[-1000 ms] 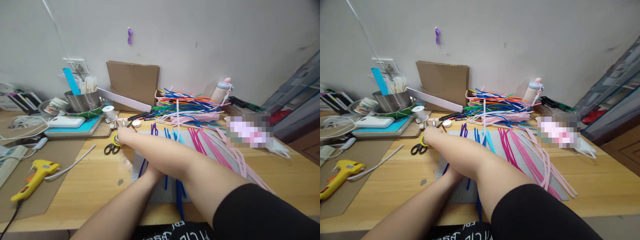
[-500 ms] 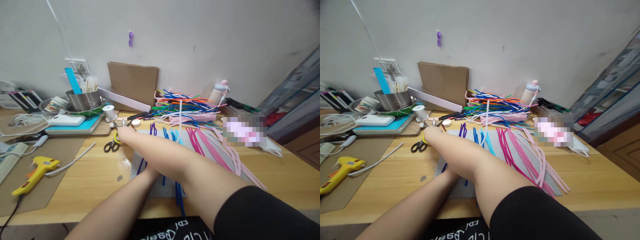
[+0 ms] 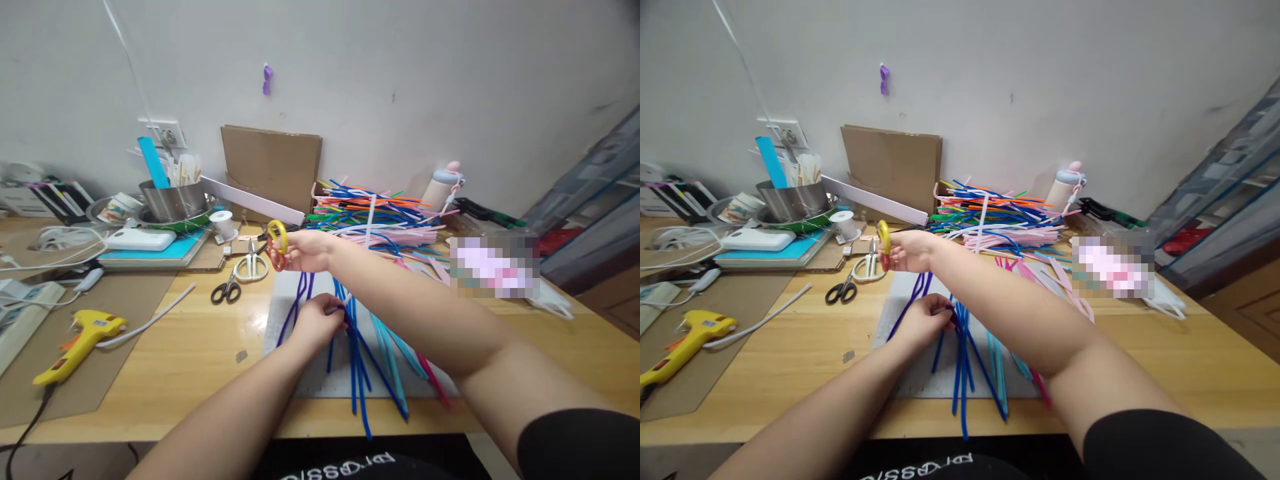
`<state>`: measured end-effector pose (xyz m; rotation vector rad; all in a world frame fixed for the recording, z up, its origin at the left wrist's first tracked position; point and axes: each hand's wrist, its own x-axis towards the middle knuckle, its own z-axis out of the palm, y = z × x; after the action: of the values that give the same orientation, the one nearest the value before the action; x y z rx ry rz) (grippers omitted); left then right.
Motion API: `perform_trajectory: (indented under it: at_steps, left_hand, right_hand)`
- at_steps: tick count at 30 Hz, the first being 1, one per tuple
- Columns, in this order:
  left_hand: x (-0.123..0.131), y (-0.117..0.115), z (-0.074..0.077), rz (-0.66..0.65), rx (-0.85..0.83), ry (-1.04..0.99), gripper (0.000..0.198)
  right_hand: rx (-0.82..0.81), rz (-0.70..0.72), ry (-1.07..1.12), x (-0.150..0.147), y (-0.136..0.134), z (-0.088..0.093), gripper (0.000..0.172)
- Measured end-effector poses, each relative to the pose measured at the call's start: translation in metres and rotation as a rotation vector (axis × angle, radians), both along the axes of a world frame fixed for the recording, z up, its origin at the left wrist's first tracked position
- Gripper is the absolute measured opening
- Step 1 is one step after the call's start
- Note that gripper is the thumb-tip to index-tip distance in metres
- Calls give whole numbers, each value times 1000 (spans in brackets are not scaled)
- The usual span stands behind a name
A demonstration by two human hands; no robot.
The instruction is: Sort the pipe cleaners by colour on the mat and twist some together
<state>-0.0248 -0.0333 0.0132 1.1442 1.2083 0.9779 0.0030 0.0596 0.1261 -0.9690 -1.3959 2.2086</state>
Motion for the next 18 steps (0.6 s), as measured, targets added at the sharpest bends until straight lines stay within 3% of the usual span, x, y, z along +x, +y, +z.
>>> perform_trajectory:
  at_steps: [4,6,7,11,14,18]
  left_hand:
    - [-1,1,4,-1,2,-55,7]
    - [-2,1,8,-25,2,-110,7]
    - [-2,0,11,-36,-4,-138,10]
    - [-4,-2,19,-53,-54,-235,20]
    - [-7,-3,25,-52,-74,-305,26]
    - [-13,-2,32,-29,-71,-382,27]
  right_hand:
    - [-69,22,485,70,-56,2,17]
    - [-65,53,487,102,-81,-5,12]
    - [-21,69,460,116,-90,-9,19]
    - [454,-47,214,158,-105,-33,52]
    - [781,-125,-60,174,-95,-50,51]
    - [1368,-414,-501,183,-75,-66,40]
